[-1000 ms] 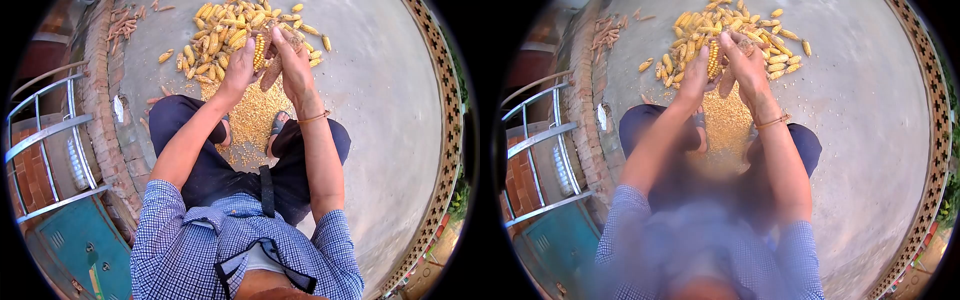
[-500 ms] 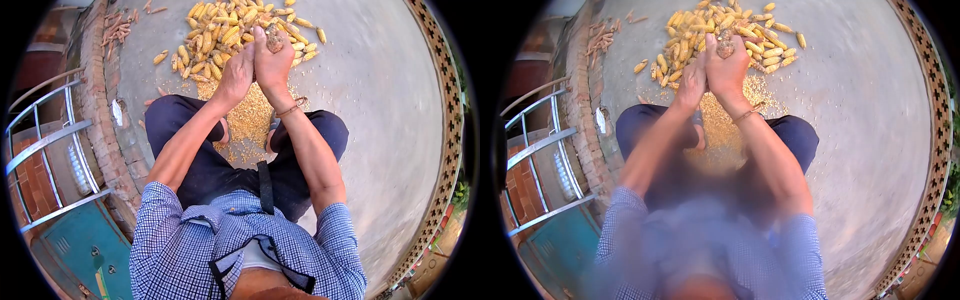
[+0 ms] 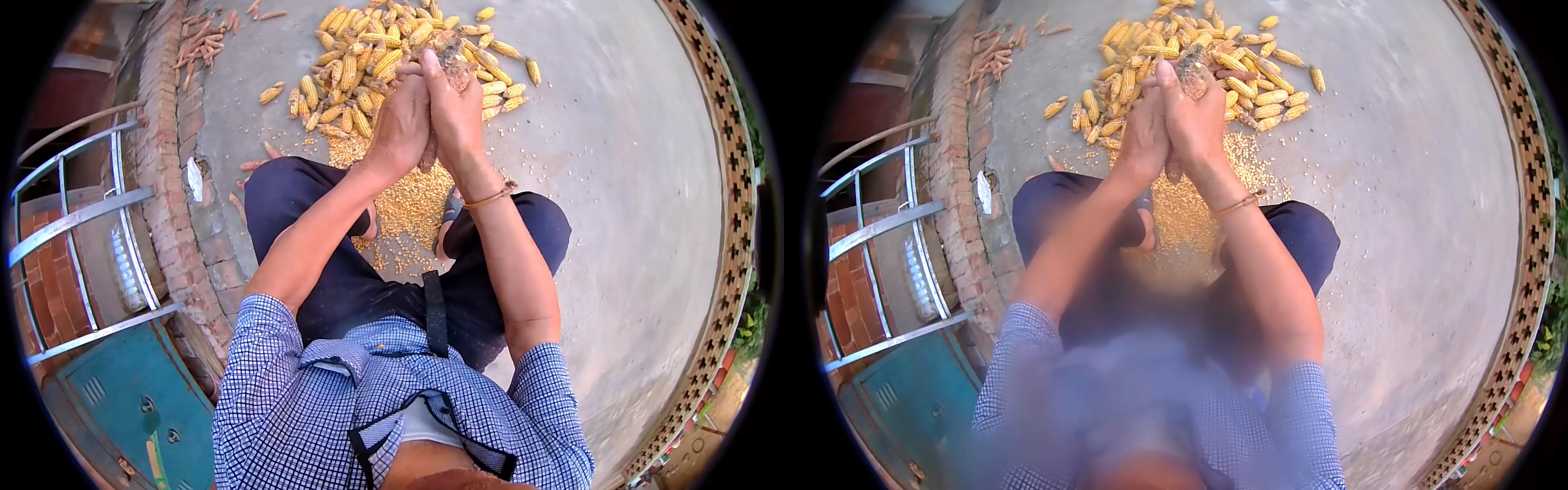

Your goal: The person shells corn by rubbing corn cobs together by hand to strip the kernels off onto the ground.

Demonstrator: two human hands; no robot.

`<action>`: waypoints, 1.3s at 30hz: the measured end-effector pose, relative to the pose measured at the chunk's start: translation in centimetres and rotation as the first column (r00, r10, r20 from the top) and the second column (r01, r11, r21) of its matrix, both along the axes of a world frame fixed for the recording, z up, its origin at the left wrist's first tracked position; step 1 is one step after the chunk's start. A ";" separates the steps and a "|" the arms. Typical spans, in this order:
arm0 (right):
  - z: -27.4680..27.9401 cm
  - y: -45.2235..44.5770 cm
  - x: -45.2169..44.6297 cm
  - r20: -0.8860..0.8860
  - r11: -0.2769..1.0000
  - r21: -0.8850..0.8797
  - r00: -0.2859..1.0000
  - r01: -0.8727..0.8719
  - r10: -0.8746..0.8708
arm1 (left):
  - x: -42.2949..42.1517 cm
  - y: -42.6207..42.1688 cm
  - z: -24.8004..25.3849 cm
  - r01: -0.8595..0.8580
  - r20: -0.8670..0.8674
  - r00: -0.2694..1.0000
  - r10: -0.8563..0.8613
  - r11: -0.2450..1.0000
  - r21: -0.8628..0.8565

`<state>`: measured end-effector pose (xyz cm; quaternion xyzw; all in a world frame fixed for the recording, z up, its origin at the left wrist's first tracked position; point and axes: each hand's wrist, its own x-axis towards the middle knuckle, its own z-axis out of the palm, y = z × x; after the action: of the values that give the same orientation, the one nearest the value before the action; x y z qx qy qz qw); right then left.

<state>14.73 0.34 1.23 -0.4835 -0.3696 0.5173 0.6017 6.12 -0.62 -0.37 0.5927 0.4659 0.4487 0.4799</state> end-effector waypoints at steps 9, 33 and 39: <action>-0.7 -0.4 -0.3 0.081 0.984 0.112 0.986 0.136 -0.145 | -0.1 -0.1 -0.9 0.040 -0.166 0.986 0.000 0.971 0.236; -0.2 1.4 3.3 -0.098 0.996 0.088 0.995 0.004 0.004 | -1.6 0.3 -0.7 -0.097 -0.157 0.980 0.124 0.981 0.167; 0.2 0.9 2.9 -0.082 0.998 -0.008 0.994 0.067 -0.068 | -0.7 -0.3 -0.4 0.008 -0.188 0.982 0.010 0.996 0.092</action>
<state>17.66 1.19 1.42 -0.4757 -0.3266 0.5171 0.6322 5.45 -0.92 -0.72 0.6537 0.4882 0.4120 0.4057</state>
